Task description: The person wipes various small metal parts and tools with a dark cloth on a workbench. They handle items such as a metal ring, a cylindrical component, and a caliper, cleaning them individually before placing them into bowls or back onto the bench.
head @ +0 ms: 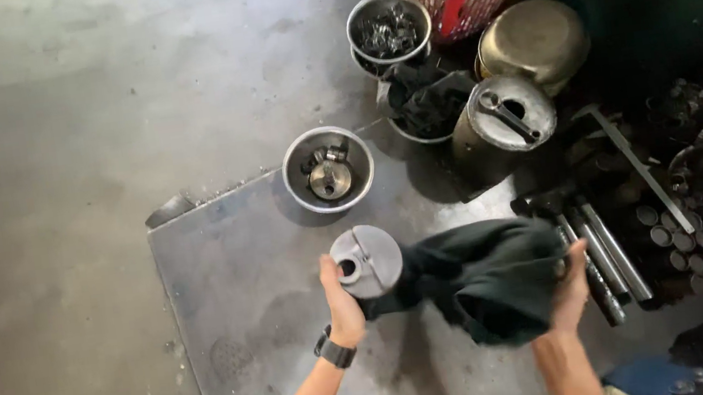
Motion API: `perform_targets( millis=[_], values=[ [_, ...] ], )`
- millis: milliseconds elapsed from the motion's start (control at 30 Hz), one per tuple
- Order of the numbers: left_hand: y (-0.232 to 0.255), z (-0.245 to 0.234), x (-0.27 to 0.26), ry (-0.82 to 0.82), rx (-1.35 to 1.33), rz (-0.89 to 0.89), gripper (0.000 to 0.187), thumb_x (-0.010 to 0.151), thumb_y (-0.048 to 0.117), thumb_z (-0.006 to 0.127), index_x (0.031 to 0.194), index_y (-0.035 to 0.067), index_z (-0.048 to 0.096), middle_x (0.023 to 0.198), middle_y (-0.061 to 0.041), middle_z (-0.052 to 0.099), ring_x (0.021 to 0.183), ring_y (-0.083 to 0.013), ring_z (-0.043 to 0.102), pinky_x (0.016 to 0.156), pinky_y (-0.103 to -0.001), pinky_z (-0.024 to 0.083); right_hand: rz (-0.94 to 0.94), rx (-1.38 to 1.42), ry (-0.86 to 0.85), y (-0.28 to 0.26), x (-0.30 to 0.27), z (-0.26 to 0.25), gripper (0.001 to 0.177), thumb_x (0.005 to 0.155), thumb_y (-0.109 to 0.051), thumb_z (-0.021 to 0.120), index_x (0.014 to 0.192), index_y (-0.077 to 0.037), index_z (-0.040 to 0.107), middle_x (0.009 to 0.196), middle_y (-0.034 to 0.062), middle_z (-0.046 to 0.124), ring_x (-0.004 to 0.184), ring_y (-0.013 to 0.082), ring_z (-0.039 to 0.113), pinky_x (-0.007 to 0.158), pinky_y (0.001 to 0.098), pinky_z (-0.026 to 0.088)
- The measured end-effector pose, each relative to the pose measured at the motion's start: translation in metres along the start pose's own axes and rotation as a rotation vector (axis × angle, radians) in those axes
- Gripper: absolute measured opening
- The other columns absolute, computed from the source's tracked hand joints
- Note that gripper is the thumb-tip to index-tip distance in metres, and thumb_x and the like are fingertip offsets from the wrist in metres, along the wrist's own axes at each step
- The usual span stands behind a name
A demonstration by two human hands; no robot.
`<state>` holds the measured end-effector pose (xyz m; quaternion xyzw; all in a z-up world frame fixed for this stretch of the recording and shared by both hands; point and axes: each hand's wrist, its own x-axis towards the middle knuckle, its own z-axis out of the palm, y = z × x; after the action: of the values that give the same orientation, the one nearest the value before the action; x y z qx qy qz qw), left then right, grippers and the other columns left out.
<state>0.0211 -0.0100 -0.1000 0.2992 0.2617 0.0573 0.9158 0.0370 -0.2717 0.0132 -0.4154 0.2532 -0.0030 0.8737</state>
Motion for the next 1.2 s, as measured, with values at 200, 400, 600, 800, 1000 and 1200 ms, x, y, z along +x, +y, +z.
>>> perform_targets(
  millis=[200,400,600,800,1000,1200],
  values=[
    [0.029,0.061,-0.049,-0.285,0.689,0.615,0.042,0.106,0.035,0.042,0.106,-0.002,0.061,0.096,-0.008,0.064,0.089,-0.0155,0.056,0.082,-0.034,0.048,-0.547,-1.554,-0.683,0.036,-0.036,0.082,0.042,0.090,-0.024,0.062,0.124,0.000,0.069,0.127,0.0226,0.066,0.123,0.0378,0.060,0.105,0.0469,0.047],
    [0.014,0.034,-0.026,-0.248,0.840,0.635,0.038,0.102,0.027,0.046,0.080,-0.003,0.054,0.065,-0.005,0.051,0.062,-0.0137,0.046,0.058,-0.036,0.038,-0.731,-1.135,-0.760,0.041,-0.058,0.080,0.043,0.096,-0.010,0.056,0.135,0.009,0.057,0.145,0.0276,0.055,0.148,0.0461,0.040,0.118,0.0488,0.033],
    [0.029,0.043,-0.037,-0.190,0.741,0.510,0.040,0.099,0.028,0.047,0.077,-0.004,0.056,0.062,-0.007,0.050,0.062,-0.0112,0.046,0.054,-0.039,0.038,-0.723,-1.128,-0.794,0.067,-0.031,0.060,0.039,0.099,-0.013,0.056,0.131,0.009,0.061,0.146,0.0250,0.059,0.148,0.0410,0.042,0.121,0.0452,0.030],
    [0.003,0.031,-0.027,-0.482,1.006,0.492,0.042,0.102,0.031,0.055,0.077,-0.002,0.052,0.066,-0.005,0.046,0.068,-0.0111,0.044,0.060,-0.039,0.037,0.103,-0.817,-0.612,0.107,0.055,0.011,0.045,0.110,-0.032,0.056,0.126,0.008,0.067,0.117,0.0155,0.072,0.106,0.0234,0.064,0.092,0.0376,0.049],
    [0.001,0.049,-0.028,-0.152,0.816,0.369,0.042,0.103,0.031,0.059,0.078,-0.003,0.065,0.072,-0.018,0.062,0.071,-0.0326,0.056,0.066,-0.039,0.043,0.128,-0.454,-0.250,0.120,-0.024,0.033,0.044,0.096,-0.032,0.060,0.128,-0.003,0.067,0.115,0.0046,0.073,0.103,0.0140,0.067,0.092,0.0293,0.050],
    [0.037,0.082,-0.056,-0.194,1.140,0.876,0.039,0.091,0.027,0.062,0.118,-0.001,0.065,0.097,-0.022,0.070,0.088,-0.0404,0.061,0.079,-0.048,0.048,0.167,-0.388,-0.093,0.099,-0.004,0.045,0.038,0.095,-0.026,0.064,0.122,0.001,0.068,0.106,0.0077,0.073,0.092,0.0180,0.068,0.082,0.0341,0.053]
  ],
)
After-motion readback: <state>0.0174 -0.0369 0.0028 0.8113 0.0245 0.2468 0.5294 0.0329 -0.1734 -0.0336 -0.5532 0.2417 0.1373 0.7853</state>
